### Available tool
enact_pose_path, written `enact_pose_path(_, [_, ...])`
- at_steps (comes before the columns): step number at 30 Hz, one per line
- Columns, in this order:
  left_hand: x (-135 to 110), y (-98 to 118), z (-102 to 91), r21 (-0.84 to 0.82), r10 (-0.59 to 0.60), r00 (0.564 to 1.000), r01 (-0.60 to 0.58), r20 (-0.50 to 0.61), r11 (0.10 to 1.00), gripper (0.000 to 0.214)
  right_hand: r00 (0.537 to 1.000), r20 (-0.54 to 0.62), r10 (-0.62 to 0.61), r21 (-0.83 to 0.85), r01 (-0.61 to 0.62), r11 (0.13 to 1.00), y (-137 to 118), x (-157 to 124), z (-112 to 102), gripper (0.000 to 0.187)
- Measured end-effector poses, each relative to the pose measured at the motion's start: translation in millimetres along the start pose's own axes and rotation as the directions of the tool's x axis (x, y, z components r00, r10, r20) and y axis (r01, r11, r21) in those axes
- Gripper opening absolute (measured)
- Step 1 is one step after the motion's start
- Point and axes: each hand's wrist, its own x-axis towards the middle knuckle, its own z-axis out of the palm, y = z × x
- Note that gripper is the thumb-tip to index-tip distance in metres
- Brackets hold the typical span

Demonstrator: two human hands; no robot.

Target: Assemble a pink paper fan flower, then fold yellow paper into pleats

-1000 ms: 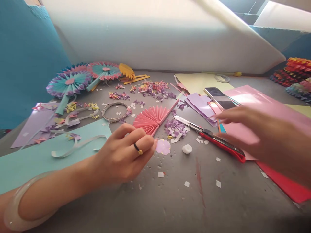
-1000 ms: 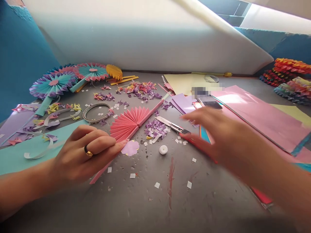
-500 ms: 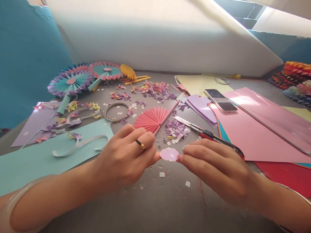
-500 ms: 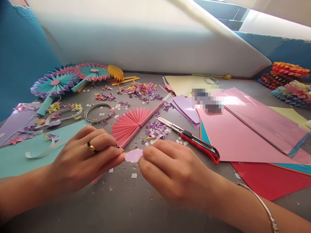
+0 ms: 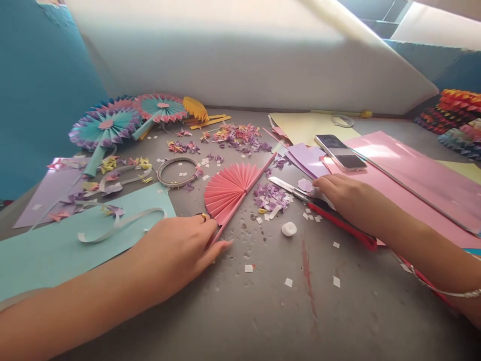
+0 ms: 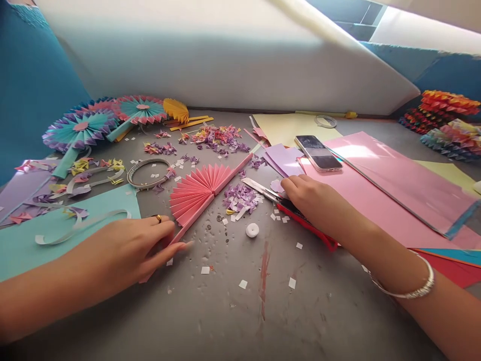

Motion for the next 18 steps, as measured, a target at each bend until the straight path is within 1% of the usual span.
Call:
enact_pose_path(1, [0.8, -0.8, 0.3, -0.069, 0.005, 1.0, -0.004, 0.015, 0.998, 0.036, 1.0, 0.008, -0.004, 0.011, 0.004, 1.0, 0.7, -2.0, -2.4, 0.031])
enact_pose_path(3, [2.1, -4.2, 0.5, -0.205, 0.012, 1.0, -0.012, -0.005, 0.979, 0.035, 1.0, 0.011, 0.013, 0.028, -0.013, 1.0, 0.1, -3.5, -10.3, 0.037])
enact_pose_path(5, [2.3, -9.0, 0.9, -0.32, -0.025, 0.999, 0.011, -0.04, 0.947, 0.036, 0.997, 0.01, 0.077, 0.1, -0.078, 0.992, -6.8, -0.2, -21.3, 0.03])
enact_pose_path(6, [2.0, -11.3, 1.4, -0.386, -0.057, 0.998, 0.038, -0.038, 0.922, 0.036, 0.994, 0.023, 0.11, 0.156, -0.113, 0.981, -13.2, 3.2, -27.2, 0.026])
enact_pose_path(7, [1.6, -13.4, 2.2, -0.46, -0.091, 0.996, 0.075, -0.012, 0.885, 0.036, 0.992, 0.044, 0.121, 0.221, -0.127, 0.967, -21.3, 7.5, -32.7, 0.026])
enact_pose_path(8, [1.2, -15.0, 3.1, -0.537, -0.118, 0.993, 0.115, 0.029, 0.836, 0.034, 0.992, 0.096, 0.079, 0.262, -0.102, 0.96, -30.5, 12.3, -37.3, 0.031])
enact_pose_path(10, [0.4, -16.6, 5.0, -0.67, -0.146, 0.984, 0.176, 0.102, 0.722, 0.031, 0.994, 0.106, 0.01, 0.21, -0.032, 0.977, -49.0, 21.4, -42.5, 0.036])
enact_pose_path(11, [0.2, -16.6, 5.9, -0.717, -0.151, 0.981, 0.193, 0.122, 0.67, 0.029, 0.994, 0.11, -0.021, 0.175, 0.002, 0.985, -56.6, 25.0, -43.2, 0.036])
enact_pose_path(13, [0.0, -15.8, 7.0, -0.774, -0.156, 0.978, 0.206, 0.139, 0.599, 0.028, 0.993, 0.1, -0.061, 0.145, 0.046, 0.988, -65.4, 30.0, -42.7, 0.033])
enact_pose_path(15, [-0.1, -15.0, 7.6, -0.801, -0.166, 0.976, 0.212, 0.142, 0.56, 0.028, 0.993, 0.099, -0.066, 0.219, 0.043, 0.975, -65.5, 33.6, -44.1, 0.031])
enact_pose_path(16, [-0.2, -15.0, 7.9, -0.805, -0.172, 0.976, 0.209, 0.135, 0.556, 0.028, 0.993, 0.103, -0.056, 0.284, 0.024, 0.959, -63.3, 35.8, -46.5, 0.031])
enact_pose_path(18, [-0.5, -16.3, 8.5, -0.787, -0.18, 0.977, 0.199, 0.113, 0.585, 0.028, 0.992, 0.122, -0.015, 0.426, -0.039, 0.904, -58.1, 42.2, -54.6, 0.032])
